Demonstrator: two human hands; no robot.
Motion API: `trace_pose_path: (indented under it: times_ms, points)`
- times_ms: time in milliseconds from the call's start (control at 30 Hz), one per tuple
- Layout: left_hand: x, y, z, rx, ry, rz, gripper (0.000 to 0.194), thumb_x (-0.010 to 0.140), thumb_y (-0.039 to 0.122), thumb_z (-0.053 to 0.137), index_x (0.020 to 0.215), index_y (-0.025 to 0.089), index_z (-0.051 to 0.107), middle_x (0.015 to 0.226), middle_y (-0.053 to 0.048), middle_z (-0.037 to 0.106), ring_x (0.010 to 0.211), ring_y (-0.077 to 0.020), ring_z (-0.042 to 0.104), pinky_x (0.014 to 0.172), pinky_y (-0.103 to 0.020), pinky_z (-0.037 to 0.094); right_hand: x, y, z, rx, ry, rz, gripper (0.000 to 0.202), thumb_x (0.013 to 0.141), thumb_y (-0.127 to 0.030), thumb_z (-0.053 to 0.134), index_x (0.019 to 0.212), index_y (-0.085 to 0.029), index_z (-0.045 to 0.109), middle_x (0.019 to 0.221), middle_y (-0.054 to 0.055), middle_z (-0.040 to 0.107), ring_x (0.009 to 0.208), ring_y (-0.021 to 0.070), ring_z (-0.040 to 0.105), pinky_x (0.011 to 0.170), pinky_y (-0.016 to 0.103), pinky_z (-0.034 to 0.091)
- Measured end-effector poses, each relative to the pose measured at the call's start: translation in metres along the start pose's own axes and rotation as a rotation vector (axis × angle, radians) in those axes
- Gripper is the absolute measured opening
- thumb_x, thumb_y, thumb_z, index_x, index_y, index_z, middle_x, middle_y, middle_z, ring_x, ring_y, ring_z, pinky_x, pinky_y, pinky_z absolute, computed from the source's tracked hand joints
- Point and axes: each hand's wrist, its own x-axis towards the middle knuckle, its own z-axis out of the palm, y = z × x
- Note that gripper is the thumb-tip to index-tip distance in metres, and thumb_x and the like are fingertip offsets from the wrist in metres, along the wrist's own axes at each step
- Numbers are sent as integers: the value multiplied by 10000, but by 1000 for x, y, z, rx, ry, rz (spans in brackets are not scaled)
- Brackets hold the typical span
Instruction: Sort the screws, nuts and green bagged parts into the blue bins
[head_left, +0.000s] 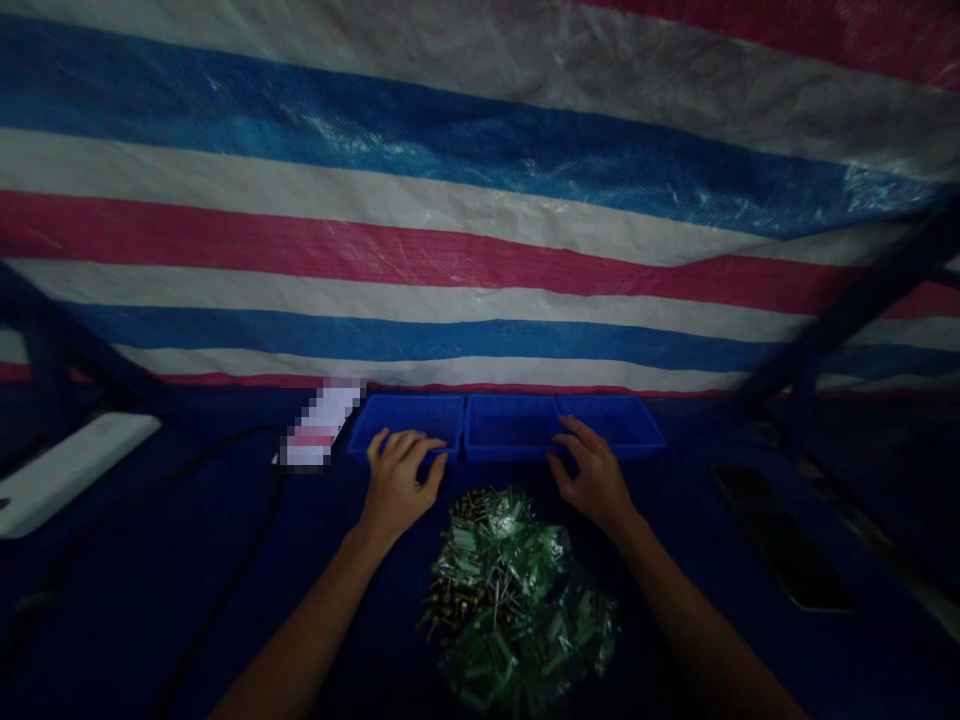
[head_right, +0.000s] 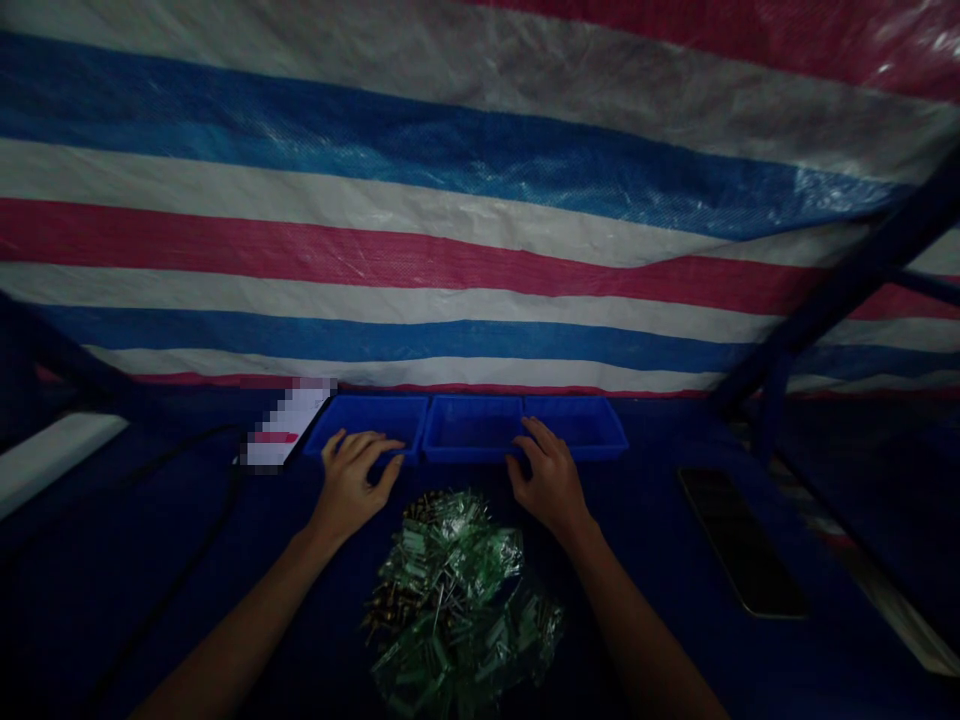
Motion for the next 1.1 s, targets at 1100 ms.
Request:
trace_pose_path:
  times_ms: [1100]
  points:
    - [-9, 2, -2, -90, 93, 2, 180, 799, 207, 542, 929, 251, 657, 970, -33, 657, 1011, -224, 539, 938, -451, 302, -6, -11, 1, 29, 76, 70, 283, 792, -373, 551, 983, -174, 616, 1150, 141, 571, 1102, 272, 528, 876, 446, 470]
